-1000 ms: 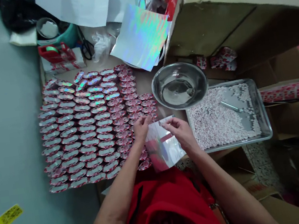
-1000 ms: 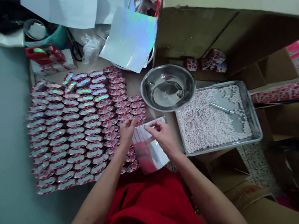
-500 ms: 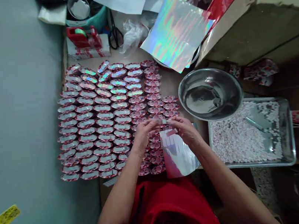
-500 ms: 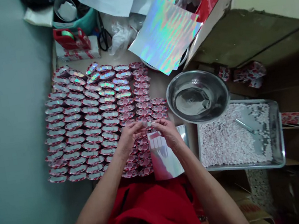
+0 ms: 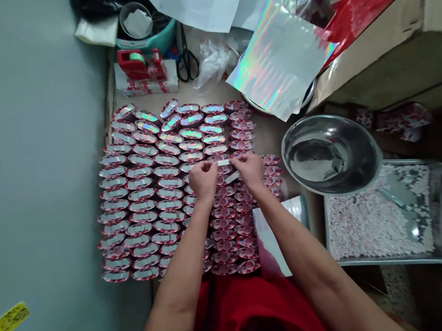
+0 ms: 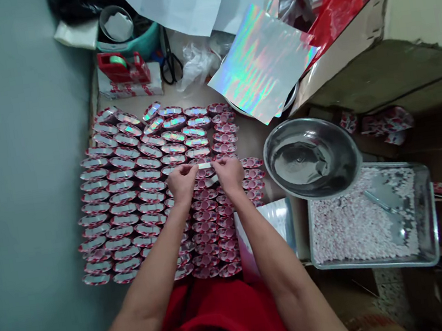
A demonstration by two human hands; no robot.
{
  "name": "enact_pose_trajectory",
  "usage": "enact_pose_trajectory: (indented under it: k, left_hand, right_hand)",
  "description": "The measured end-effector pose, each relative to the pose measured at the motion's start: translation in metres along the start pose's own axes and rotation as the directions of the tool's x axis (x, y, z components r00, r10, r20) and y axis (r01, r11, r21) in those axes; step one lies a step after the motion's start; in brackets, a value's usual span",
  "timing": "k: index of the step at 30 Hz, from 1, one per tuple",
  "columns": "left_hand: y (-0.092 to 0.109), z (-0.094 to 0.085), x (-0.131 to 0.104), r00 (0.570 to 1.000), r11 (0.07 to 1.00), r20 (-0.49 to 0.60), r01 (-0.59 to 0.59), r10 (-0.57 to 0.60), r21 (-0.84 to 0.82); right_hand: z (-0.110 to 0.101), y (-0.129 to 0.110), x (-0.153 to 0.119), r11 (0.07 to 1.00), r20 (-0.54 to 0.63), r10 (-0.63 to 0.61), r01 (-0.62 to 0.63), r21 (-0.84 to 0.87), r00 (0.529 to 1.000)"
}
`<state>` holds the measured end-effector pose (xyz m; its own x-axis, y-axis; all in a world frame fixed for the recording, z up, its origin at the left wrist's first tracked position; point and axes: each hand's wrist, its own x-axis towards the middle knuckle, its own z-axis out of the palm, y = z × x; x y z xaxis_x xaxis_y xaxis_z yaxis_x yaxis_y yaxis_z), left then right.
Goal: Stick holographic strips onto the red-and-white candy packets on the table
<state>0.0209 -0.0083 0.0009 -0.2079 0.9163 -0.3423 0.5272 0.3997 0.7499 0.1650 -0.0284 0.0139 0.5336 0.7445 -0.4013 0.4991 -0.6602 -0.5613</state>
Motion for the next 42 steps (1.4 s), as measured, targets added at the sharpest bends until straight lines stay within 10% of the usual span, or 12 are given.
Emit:
enact_pose_trajectory:
  k: [6,28,33,38,42]
  left_hand:
    - [0.002,0.003,0.019,0.981,0.914,-0.106,-0.108,0.161,0.392]
    - [0.012,-0.004,0.039,0.991,0.937,-0.131,0.043,0.002,0.346]
    - [0.005,-0.015,0.005,0.996,0.996,0.092,-0.007,0.015,-0.085]
    - [-0.008,-0.019,-0.047,0.821,0.666,0.502,0.537,-0.273,-0.517]
    - [-0.012,-0.015,-0.061,0.845,0.575,0.459,0.527,-0.275,-0.625]
  right_hand:
    - [0.020,-0.014,0.018,0.981,-0.023,-0.014,0.009,-0.193,1.000]
    - [0.012,-0.012,0.040,0.979,-0.015,0.045,-0.047,-0.197,0.999]
    - [0.007,-0.007,0.024,0.998,-0.054,0.032,-0.030,0.048,0.998]
    - [0.008,-0.007,0.005,0.993,-0.080,0.020,-0.010,0.120,0.997]
    - [0.011,-0.007,-0.005,0.993,-0.086,0.008,0.003,0.119,0.996]
